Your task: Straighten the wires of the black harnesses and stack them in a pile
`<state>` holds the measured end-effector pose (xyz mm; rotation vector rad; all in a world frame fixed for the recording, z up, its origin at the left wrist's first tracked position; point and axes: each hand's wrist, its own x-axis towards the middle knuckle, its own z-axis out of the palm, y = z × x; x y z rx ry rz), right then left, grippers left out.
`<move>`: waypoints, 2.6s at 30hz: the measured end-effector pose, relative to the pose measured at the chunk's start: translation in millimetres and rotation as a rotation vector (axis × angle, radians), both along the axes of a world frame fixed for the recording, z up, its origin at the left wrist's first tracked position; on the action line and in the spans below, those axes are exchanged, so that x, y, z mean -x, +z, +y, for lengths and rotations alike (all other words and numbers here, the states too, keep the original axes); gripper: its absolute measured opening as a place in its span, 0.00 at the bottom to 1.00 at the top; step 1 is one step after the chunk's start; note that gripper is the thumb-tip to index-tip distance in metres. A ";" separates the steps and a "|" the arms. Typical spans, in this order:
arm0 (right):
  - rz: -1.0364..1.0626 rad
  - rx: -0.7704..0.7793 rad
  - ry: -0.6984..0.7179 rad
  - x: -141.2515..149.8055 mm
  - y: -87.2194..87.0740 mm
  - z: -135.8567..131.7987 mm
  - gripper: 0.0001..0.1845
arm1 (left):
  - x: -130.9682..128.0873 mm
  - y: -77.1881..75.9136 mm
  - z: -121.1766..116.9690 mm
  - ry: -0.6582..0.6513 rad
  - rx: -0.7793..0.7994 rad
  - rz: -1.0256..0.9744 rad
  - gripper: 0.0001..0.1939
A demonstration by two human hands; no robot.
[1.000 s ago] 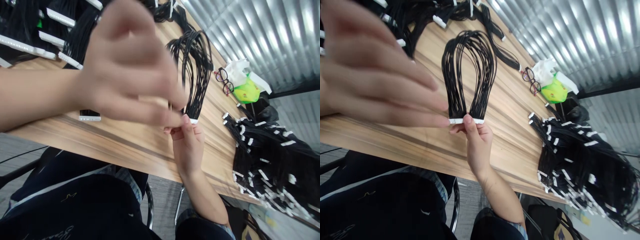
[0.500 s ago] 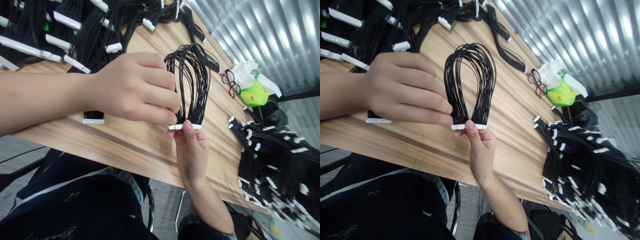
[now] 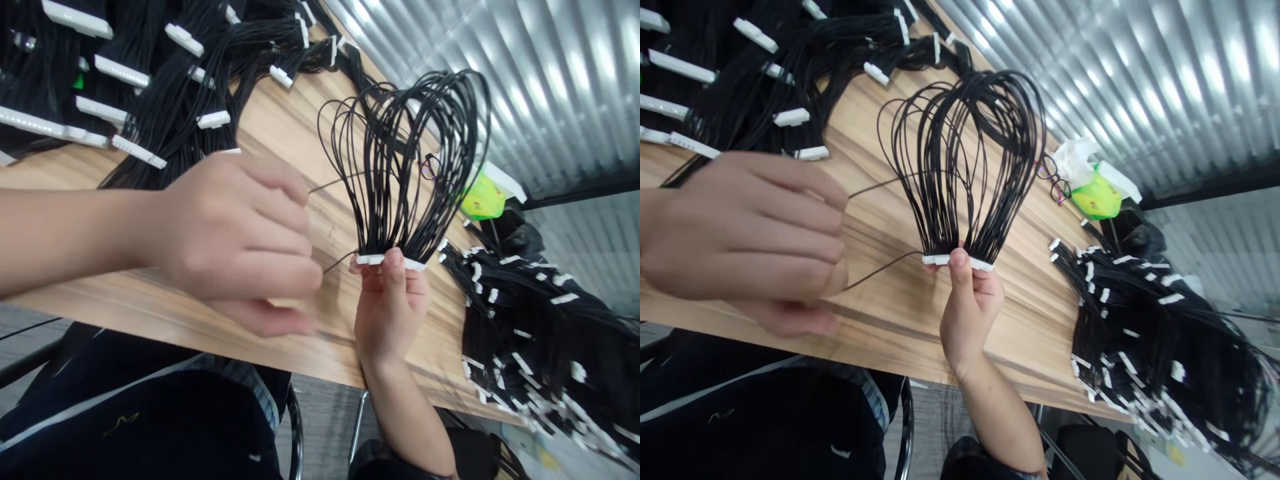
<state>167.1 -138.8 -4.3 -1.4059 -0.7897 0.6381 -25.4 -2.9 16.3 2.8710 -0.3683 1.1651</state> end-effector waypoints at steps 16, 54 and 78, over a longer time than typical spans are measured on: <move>0.108 -0.007 0.112 0.4 -3.7 -2.4 0.06 | -11.6 -21.2 24.5 0.593 0.543 0.154 0.15; 0.181 0.215 0.711 -4.7 15.8 -10.5 0.09 | -17.8 -22.6 38.4 -0.254 0.722 0.345 0.18; -0.092 0.000 0.068 -6.0 2.8 1.2 0.13 | -16.0 -18.9 12.6 0.288 0.277 0.074 0.14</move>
